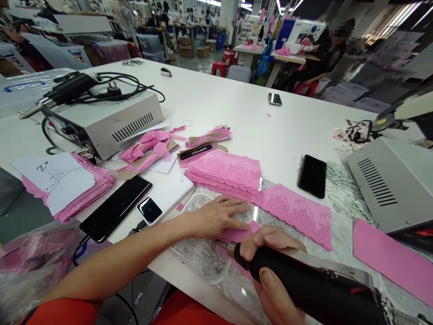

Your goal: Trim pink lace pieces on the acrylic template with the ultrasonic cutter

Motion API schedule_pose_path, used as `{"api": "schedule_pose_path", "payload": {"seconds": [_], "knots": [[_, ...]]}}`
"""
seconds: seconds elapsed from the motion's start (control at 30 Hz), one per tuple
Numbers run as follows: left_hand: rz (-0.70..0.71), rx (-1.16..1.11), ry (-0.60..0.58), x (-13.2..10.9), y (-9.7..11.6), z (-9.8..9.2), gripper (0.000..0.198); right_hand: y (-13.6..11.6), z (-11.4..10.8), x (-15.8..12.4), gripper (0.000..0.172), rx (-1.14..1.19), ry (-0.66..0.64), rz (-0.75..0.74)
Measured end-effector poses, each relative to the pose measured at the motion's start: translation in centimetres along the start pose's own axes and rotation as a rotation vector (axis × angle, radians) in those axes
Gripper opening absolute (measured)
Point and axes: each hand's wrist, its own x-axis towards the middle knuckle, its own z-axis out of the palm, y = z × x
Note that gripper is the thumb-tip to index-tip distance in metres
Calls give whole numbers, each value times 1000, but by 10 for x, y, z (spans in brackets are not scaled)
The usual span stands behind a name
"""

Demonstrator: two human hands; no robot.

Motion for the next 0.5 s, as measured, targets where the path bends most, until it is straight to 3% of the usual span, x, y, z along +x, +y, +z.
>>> {"api": "schedule_pose_path", "payload": {"seconds": [0.33,0.5], "knots": [[-11,-19,21,1,0,2,39,-1,0,2,9,-88,-64,-57],[-19,-27,45,1,-1,3,41,-1,0,1,10,-102,-72,-60]]}}
